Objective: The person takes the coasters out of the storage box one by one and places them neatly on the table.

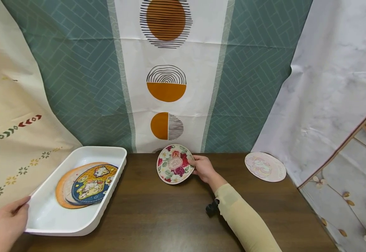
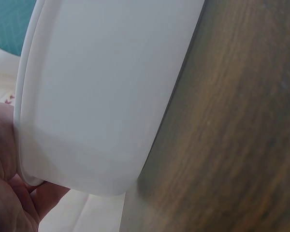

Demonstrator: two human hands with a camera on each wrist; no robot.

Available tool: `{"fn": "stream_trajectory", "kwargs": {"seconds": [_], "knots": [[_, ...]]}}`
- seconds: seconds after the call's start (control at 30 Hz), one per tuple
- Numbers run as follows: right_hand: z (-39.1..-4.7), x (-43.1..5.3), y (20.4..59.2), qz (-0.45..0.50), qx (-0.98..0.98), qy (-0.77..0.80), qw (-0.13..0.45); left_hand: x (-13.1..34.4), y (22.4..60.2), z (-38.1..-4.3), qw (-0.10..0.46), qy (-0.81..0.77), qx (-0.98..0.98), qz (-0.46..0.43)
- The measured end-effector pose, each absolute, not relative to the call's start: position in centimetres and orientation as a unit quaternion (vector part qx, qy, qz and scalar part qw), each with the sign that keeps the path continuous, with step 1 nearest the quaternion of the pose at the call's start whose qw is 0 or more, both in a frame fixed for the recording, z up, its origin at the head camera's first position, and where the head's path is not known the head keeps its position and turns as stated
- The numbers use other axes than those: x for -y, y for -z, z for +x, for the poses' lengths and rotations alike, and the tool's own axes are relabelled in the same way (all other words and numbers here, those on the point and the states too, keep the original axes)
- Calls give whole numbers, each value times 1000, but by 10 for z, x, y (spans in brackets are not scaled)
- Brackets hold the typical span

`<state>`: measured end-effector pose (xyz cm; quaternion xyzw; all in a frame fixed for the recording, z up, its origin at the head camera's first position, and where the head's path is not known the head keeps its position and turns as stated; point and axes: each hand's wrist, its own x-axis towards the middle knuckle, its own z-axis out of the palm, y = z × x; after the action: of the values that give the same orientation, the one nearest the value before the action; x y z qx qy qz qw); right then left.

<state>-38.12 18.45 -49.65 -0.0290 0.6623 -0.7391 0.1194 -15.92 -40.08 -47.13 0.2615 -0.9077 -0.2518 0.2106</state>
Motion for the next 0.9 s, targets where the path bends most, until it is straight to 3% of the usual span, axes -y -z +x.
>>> {"fn": "stream_trajectory", "kwargs": {"seconds": [0.2, 0.9], "knots": [[-381, -203, 495, -26, -662, 741, 115, 397, 468, -160, 187, 258, 906, 279], [-377, -265, 495, 8, -672, 734, 95, 402, 471, -161, 188, 254, 910, 268]]}}
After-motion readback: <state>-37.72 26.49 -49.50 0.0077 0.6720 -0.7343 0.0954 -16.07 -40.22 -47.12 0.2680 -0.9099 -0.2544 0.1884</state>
